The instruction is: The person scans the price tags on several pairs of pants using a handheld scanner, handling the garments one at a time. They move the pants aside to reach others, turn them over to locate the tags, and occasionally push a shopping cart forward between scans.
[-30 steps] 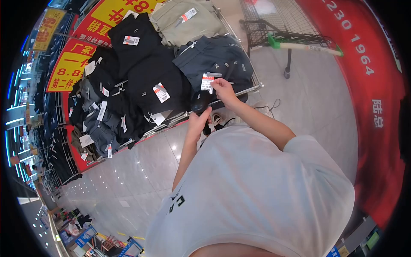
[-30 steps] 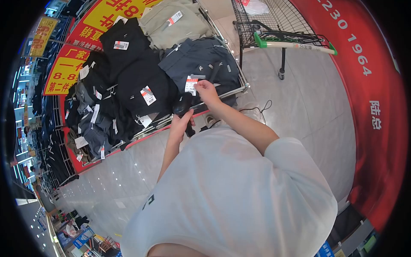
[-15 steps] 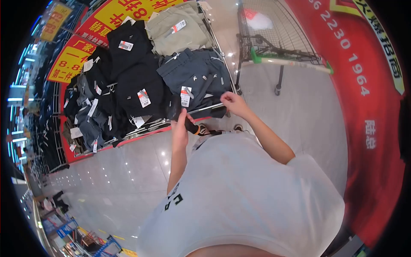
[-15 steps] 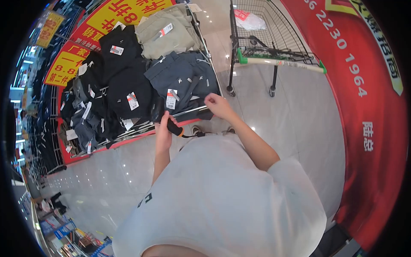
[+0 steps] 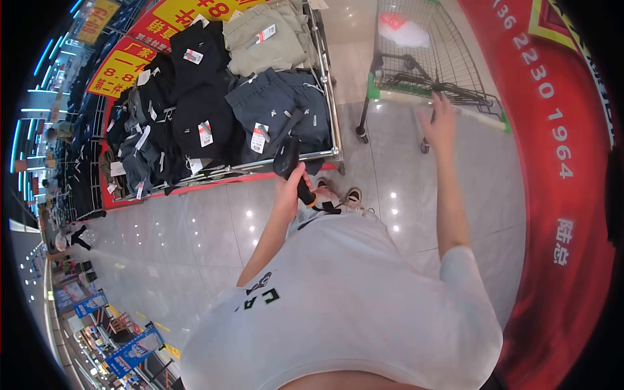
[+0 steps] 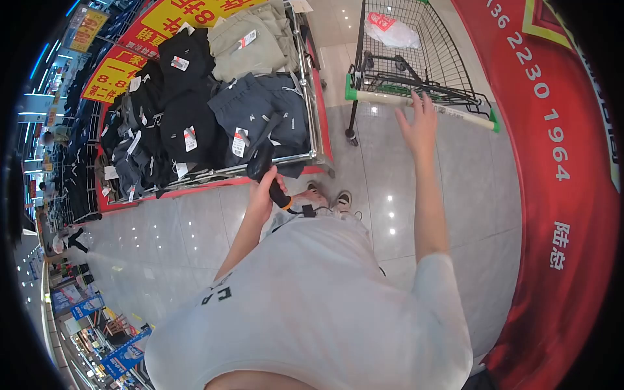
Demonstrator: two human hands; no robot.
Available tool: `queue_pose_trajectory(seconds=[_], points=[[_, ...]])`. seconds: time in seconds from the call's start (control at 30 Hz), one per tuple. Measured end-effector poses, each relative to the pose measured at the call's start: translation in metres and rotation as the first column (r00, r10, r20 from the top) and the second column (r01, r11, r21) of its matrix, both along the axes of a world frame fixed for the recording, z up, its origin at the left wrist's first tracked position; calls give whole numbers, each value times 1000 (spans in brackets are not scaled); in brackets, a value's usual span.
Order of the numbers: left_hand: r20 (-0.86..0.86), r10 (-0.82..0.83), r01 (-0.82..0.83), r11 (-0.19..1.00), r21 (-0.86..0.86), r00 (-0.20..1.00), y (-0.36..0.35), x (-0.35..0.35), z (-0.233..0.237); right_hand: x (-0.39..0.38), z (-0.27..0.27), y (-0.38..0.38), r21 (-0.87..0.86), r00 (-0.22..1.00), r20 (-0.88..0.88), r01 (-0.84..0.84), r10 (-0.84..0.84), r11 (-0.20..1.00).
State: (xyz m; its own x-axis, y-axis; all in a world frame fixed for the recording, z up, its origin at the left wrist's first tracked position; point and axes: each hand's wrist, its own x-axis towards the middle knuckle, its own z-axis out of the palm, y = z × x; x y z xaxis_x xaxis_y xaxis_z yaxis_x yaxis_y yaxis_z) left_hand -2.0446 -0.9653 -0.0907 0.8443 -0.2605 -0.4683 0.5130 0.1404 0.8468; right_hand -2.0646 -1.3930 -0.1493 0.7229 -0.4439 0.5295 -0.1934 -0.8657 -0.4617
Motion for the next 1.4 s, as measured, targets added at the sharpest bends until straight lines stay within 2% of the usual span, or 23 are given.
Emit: queue_pose_trajectory(seconds=[0.03,0.07,0.13,0.17,0.23,0.37,0.57,1.1,1.4], points=[[-8,0,0,1000,7,1000,-2,-1,0,5,-5,-9,-171,994,-106,-9,-9,985],[3,-10,10,1000,10,1000,-5,-2,0,9,-10,-15,-166,994,-113,-9,-9,986],[-3,4,-4,999,34,1000,-15,-3,13,22,-13,-23,-272,984,-172,-12,-37,962],[-6,7,-6,999,38,1000,-18,-5,13,24,-15,-27,-268,984,-175,-14,-34,963],[-11,30,-30,999,12,999,-23,-7,12,24,-7,-31,-143,931,-366,-55,-1,988],[-53,30,-31,999,-13,998,-40,-8,5,31,-17,-50,-166,947,-320,-90,33,982],[-8,-37,37,999,-18,999,-67,-1,6,41,-23,-70,-150,942,-332,-107,51,983],[-3,-53,53,998,-46,999,-130,33,1,102,-25,-107,-124,893,-449,-89,24,988],[-4,-142,140,979,-146,990,-217,91,-20,133,-28,-145,-128,890,-454,-113,43,985]])
